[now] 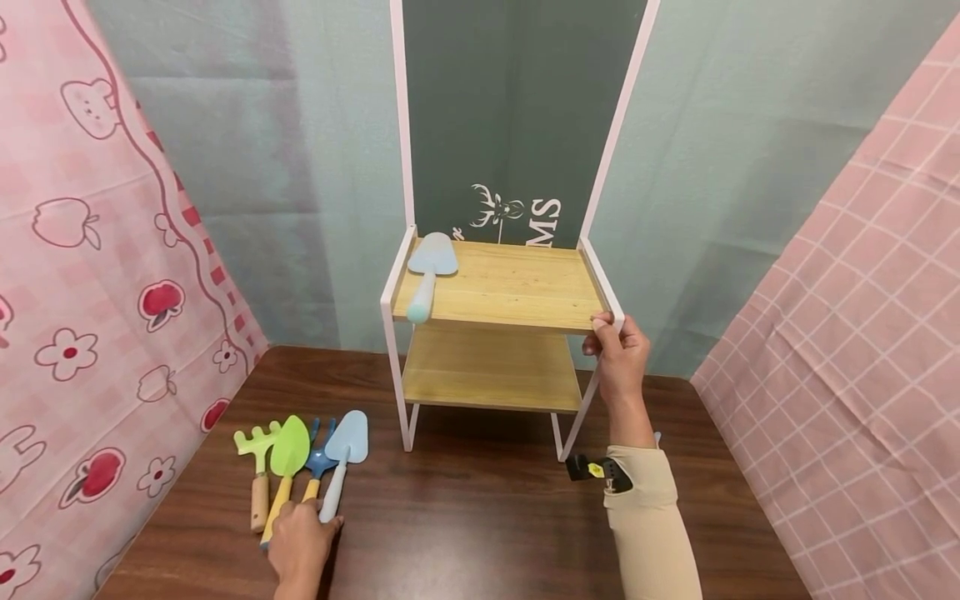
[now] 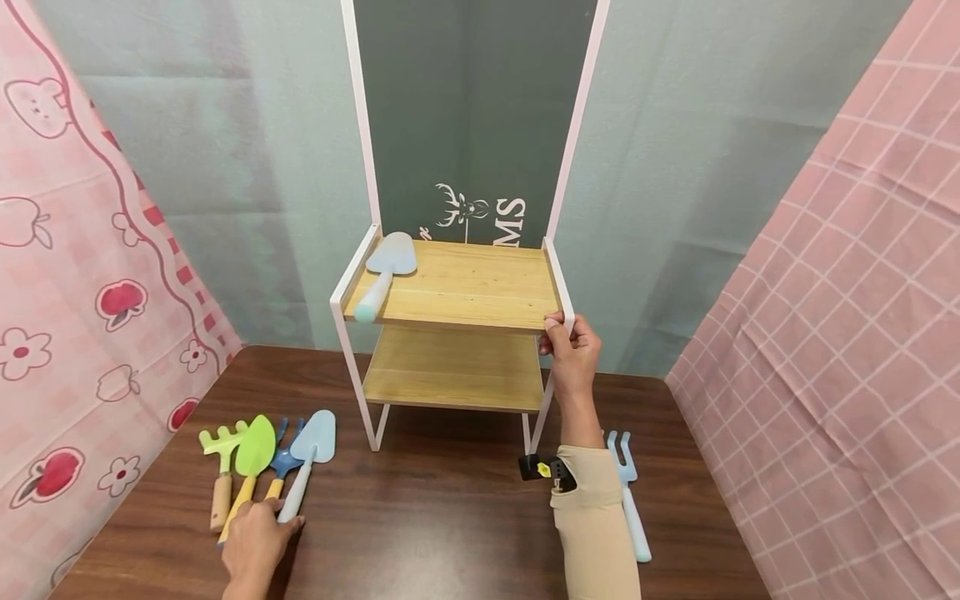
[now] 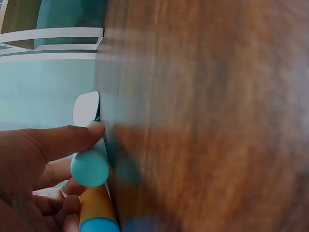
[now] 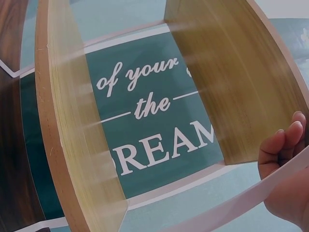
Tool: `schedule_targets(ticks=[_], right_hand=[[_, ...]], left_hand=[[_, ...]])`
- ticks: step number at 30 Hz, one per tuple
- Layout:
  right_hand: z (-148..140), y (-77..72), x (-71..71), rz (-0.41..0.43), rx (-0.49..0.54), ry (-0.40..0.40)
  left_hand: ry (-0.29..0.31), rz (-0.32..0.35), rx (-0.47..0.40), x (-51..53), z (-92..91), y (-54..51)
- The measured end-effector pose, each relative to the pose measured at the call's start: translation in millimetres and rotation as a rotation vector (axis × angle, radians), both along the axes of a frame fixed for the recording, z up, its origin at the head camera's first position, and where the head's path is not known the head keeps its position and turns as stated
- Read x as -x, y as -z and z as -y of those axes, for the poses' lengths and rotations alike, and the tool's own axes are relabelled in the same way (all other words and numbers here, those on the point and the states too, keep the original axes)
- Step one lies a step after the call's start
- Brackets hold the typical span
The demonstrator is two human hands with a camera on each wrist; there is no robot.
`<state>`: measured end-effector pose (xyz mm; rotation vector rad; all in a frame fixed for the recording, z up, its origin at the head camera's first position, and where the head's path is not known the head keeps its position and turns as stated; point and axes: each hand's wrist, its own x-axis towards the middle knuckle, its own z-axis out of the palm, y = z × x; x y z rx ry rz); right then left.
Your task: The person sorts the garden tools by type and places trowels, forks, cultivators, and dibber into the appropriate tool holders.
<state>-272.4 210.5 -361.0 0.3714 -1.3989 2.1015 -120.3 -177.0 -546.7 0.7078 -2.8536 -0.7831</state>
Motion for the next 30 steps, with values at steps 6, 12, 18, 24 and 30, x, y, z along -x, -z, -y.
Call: schedule_targets(ticks=[6, 12, 18, 24, 30], right_hand=[[0, -0.1, 0.3, 0.0, 0.0, -0.003], [0, -2.0, 0.0, -0.003, 0.004, 0.004], [0, -2.4, 0.0, -0.004, 0.002, -0.001], [0, -1.7, 0.5, -0.006, 0.006, -0.003], [1, -1.2, 0.8, -0.003, 0.007, -0.003]], left_hand=[[-0.046, -0.004, -0.059, -0.9, 0.4, -5.2], [-0.104, -0.139, -0.155, -2.0, -1.0, -8.0], [-0.137, -0.311, -0.208, -1.8, -5.1, -4.9], [-0.201, -0.448, -0.254, -0.8, -11.6, -2.6], [-0.305, -0.654, -0.328, -0.6, -16.6, 4.1]])
